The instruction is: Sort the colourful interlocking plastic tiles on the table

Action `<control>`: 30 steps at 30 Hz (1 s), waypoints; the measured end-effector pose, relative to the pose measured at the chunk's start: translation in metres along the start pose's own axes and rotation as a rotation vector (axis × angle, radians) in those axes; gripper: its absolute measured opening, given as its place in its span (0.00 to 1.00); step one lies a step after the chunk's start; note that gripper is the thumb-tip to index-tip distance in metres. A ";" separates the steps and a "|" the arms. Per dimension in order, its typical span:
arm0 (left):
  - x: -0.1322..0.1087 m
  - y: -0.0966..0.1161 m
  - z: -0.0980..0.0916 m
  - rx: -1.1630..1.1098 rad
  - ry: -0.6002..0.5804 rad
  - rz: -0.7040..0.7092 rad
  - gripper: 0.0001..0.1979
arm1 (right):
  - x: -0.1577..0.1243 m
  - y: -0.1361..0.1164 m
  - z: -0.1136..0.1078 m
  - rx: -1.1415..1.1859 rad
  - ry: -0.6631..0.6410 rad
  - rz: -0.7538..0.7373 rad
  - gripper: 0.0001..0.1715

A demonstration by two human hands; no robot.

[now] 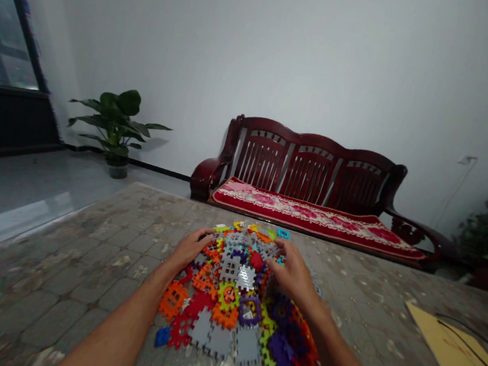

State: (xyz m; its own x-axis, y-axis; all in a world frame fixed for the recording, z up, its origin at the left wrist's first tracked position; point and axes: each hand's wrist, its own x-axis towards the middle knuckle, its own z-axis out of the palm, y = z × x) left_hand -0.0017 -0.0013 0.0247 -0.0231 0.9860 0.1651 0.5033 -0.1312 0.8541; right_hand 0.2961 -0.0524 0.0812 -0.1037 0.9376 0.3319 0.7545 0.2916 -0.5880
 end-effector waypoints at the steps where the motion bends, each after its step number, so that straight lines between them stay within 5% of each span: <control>1: 0.000 0.000 0.000 -0.005 -0.004 0.011 0.23 | -0.008 -0.001 -0.003 -0.036 -0.008 0.007 0.29; 9: -0.003 0.007 -0.003 0.051 -0.061 0.050 0.25 | -0.038 -0.011 0.007 -0.286 -0.196 -0.009 0.41; 15: -0.001 0.003 -0.001 0.068 -0.044 0.082 0.24 | -0.036 -0.006 0.017 -0.281 -0.152 -0.084 0.33; 30: 0.000 0.003 0.000 0.083 -0.019 0.035 0.22 | 0.018 0.016 -0.011 0.272 0.080 0.050 0.23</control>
State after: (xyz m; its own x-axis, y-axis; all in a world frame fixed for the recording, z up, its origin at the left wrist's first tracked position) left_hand 0.0001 -0.0021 0.0266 0.0121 0.9829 0.1837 0.5733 -0.1573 0.8041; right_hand 0.3132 -0.0330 0.0855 -0.0113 0.9372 0.3485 0.5550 0.2958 -0.7775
